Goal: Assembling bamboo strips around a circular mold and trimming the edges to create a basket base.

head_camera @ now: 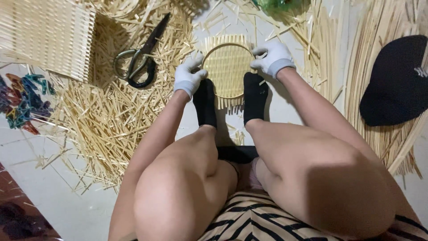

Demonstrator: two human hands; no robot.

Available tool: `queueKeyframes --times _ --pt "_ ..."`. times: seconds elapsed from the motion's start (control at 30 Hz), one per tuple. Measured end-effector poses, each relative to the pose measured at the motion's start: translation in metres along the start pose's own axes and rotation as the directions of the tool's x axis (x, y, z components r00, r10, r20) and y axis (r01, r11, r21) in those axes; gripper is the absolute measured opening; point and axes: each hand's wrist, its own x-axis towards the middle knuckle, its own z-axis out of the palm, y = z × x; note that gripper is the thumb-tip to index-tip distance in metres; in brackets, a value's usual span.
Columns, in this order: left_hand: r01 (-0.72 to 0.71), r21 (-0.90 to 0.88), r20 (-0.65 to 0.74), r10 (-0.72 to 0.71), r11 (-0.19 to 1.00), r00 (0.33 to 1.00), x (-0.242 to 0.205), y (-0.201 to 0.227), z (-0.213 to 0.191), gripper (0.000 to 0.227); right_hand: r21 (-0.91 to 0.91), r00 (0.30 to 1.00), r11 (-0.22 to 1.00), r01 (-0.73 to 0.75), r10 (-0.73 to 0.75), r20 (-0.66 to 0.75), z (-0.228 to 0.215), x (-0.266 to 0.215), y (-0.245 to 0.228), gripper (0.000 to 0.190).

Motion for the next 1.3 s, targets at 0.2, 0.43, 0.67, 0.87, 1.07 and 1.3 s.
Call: queueKeyframes --times 0.2,0.43,0.67,0.87,1.07,1.3 --pt "-0.219 0.681 0.086 0.220 0.699 0.972 -0.011 0.094 0.005 0.020 -0.194 0.972 0.971 0.140 -0.172 -0.160 0.012 0.006 -0.039 0.028" --pt "-0.627 0.721 0.353 0.622 0.296 0.699 0.050 0.059 0.044 0.037 -0.332 0.834 0.854 0.402 -0.490 -0.252 0.036 0.012 -0.029 0.021" --pt "-0.516 0.649 0.241 0.492 0.558 0.836 0.055 0.062 0.052 0.031 -0.376 0.902 0.888 0.265 -0.366 -0.228 0.052 0.023 -0.022 0.016" --pt "-0.428 0.569 0.226 0.367 0.703 0.902 0.071 0.054 0.052 0.026 -0.456 0.823 0.830 0.321 -0.483 -0.300 0.053 0.010 -0.047 0.019" --pt "-0.472 0.260 0.162 0.444 0.843 0.881 0.087 0.004 0.065 0.029 -0.418 0.866 0.883 0.212 -0.368 -0.338 0.080 0.021 -0.056 0.026" --pt "-0.387 0.572 0.104 0.404 0.723 0.909 0.049 0.058 0.062 0.031 -0.445 0.989 0.892 -0.078 0.015 -0.144 0.062 0.024 -0.088 0.051"
